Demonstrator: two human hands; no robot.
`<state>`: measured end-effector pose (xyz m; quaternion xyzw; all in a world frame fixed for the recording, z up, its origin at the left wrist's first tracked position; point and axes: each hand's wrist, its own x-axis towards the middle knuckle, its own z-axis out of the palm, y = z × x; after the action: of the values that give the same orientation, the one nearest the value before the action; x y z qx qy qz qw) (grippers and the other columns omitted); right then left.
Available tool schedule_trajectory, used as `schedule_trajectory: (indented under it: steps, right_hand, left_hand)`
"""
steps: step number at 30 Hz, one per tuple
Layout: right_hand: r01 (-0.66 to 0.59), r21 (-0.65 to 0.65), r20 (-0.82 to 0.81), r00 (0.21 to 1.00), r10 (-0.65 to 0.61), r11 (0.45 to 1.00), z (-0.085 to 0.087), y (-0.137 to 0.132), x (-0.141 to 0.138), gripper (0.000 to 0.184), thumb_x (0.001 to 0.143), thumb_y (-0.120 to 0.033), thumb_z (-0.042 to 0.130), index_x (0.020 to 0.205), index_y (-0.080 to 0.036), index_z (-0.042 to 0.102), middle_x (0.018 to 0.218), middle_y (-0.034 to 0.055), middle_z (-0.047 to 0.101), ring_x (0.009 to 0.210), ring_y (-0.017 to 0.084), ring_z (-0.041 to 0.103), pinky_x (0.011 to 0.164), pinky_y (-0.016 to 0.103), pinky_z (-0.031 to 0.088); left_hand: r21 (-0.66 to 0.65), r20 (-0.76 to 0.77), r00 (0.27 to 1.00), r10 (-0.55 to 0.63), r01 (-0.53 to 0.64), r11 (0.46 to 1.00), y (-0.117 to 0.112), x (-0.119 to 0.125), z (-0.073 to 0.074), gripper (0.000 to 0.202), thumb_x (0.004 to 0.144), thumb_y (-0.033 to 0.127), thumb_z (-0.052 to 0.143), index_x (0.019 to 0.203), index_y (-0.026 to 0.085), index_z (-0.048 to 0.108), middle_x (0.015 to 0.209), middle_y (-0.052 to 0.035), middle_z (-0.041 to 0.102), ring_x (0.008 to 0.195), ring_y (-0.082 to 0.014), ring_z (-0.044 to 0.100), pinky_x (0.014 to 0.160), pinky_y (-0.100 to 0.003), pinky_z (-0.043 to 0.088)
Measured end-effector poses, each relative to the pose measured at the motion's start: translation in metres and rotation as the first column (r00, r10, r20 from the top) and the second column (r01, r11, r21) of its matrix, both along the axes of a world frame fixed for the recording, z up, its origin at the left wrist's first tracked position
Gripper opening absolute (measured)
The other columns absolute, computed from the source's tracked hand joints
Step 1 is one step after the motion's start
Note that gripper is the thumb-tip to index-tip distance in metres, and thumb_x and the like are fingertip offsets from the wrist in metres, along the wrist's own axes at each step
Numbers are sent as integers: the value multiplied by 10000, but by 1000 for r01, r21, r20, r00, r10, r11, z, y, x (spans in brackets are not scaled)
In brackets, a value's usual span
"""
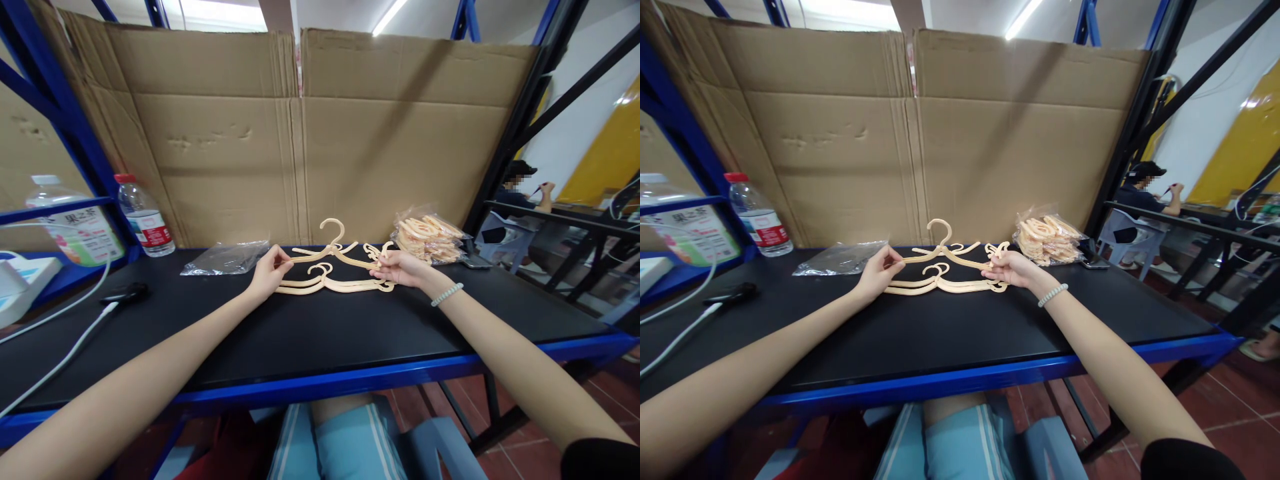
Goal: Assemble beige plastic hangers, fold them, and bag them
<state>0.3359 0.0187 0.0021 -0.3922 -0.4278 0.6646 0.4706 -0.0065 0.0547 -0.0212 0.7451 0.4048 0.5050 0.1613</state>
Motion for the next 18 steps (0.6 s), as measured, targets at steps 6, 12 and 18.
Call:
schedule_trajectory:
  steps: [6, 12, 18]
  right_hand:
    - [22, 67, 14, 1000, -23, 998, -2, -1, -1, 249, 795, 19, 601, 709, -181, 481, 696, -16, 560, 750, 146, 676, 858, 378, 604]
    - [81, 123, 29, 996, -85, 989, -4, 0, -4, 276, 781, 27, 627, 668, -182, 487, 655, -19, 536, 674, 130, 646, 775, 335, 633]
    - [155, 184, 23, 987, -162, 971, -6, 1, -8, 298, 745, 30, 683, 679, -183, 485, 671, -22, 551, 626, 121, 634, 644, 282, 641]
  left_hand:
    - [-1, -3, 1000, -3, 3, 1000, -1, 1, 1, 175, 904, 298, 607, 850, 133, 592, 768, 13, 591, 680, -128, 584, 671, -304, 512]
    - [10, -8, 1000, -5, 5, 1000, -5, 3, 4, 183, 877, 286, 625, 783, 146, 555, 707, 32, 554, 660, -127, 569, 668, -302, 495]
    - [41, -33, 999, 15, -14, 999, -10, 5, 8, 141, 770, 251, 594, 713, 202, 475, 671, 37, 540, 636, -144, 552, 648, -286, 461]
